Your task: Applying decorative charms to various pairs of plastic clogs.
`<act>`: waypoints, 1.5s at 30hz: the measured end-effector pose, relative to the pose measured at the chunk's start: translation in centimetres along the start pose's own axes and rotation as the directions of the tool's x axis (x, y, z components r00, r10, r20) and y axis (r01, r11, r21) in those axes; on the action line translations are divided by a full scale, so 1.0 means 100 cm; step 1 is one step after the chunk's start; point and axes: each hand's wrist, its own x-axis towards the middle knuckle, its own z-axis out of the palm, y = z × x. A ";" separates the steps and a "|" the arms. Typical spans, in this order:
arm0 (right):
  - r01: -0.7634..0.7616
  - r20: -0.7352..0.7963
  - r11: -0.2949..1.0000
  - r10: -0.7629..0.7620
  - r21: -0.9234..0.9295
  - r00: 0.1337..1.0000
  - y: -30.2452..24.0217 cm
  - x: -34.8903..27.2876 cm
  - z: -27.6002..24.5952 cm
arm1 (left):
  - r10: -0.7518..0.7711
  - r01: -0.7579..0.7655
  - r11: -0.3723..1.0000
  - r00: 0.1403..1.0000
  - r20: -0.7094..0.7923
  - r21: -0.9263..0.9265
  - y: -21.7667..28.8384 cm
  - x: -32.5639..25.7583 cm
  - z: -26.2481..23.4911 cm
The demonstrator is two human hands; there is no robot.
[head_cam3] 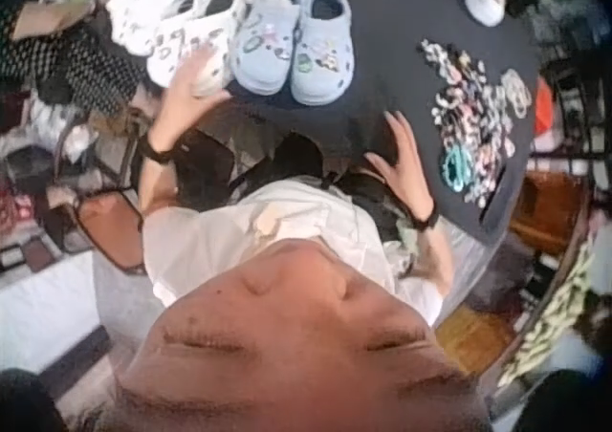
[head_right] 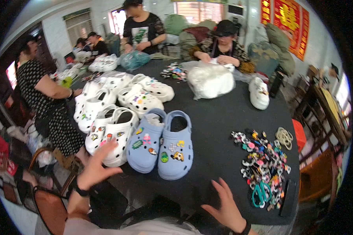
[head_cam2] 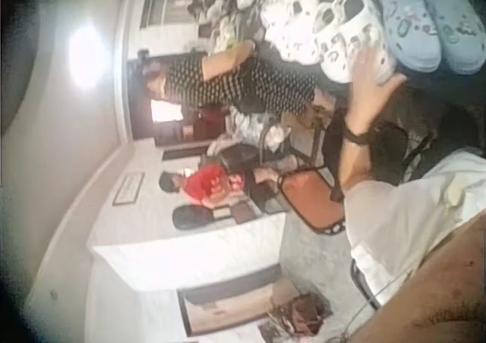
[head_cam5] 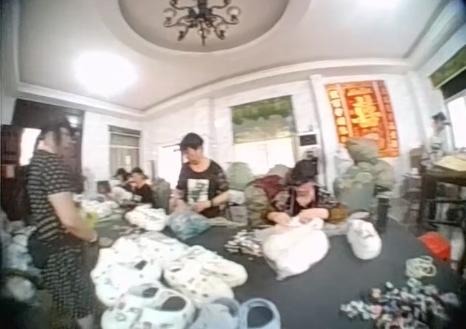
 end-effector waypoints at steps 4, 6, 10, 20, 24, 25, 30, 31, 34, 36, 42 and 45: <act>-0.001 -0.332 0.999 0.013 0.037 0.943 0.000 -0.031 -0.006 | -0.090 0.109 0.984 0.987 -0.129 0.144 -0.033 0.043 -0.118; -0.012 -0.328 0.983 0.072 0.182 0.942 0.023 -0.038 0.000 | -0.148 0.174 0.979 0.967 -0.209 0.110 -0.066 0.070 -0.169; -0.083 -0.369 0.930 0.222 0.357 0.903 0.039 -0.035 0.008 | -0.204 0.222 0.970 0.965 -0.165 0.101 -0.137 0.119 -0.223; -0.044 -0.503 0.997 0.067 0.058 0.862 0.037 -0.026 0.011 | -0.287 0.284 0.954 0.957 0.026 0.094 -0.081 0.105 -0.176; 0.013 -0.510 1.000 -0.012 -0.001 0.860 0.033 -0.023 0.007 | -0.257 0.215 0.952 0.947 0.191 0.217 0.005 0.061 -0.135; 0.049 -0.514 0.998 -0.057 -0.028 0.856 0.032 -0.023 0.006 | -0.134 0.035 0.948 0.946 0.296 0.316 0.010 0.047 -0.131; 0.044 -0.488 0.990 -0.104 -0.134 0.867 0.030 -0.025 0.004 | -0.232 0.167 0.971 0.817 0.528 0.170 0.062 0.020 -0.123; 0.076 -0.476 0.981 -0.154 -0.178 0.866 0.030 -0.025 0.005 | -0.203 0.156 0.979 0.831 0.518 0.132 0.060 0.016 -0.130; 0.078 -0.399 0.989 -0.123 -0.127 0.909 0.054 -0.026 0.017 | -0.164 0.045 0.951 0.913 0.375 0.305 0.052 0.012 -0.165; 0.041 -0.408 0.998 -0.060 -0.055 0.911 0.047 -0.027 0.020 | -0.292 0.167 0.919 0.897 0.331 0.357 0.059 0.017 -0.190; 0.114 -0.258 0.986 -0.142 -0.120 0.956 0.051 -0.032 0.018 | -0.705 0.644 0.578 0.703 -0.092 0.501 0.100 -0.009 -0.257; 0.147 -0.180 0.968 -0.185 -0.204 0.966 0.056 -0.038 0.015 | -0.604 0.452 0.509 0.794 -0.071 0.733 0.093 -0.033 -0.318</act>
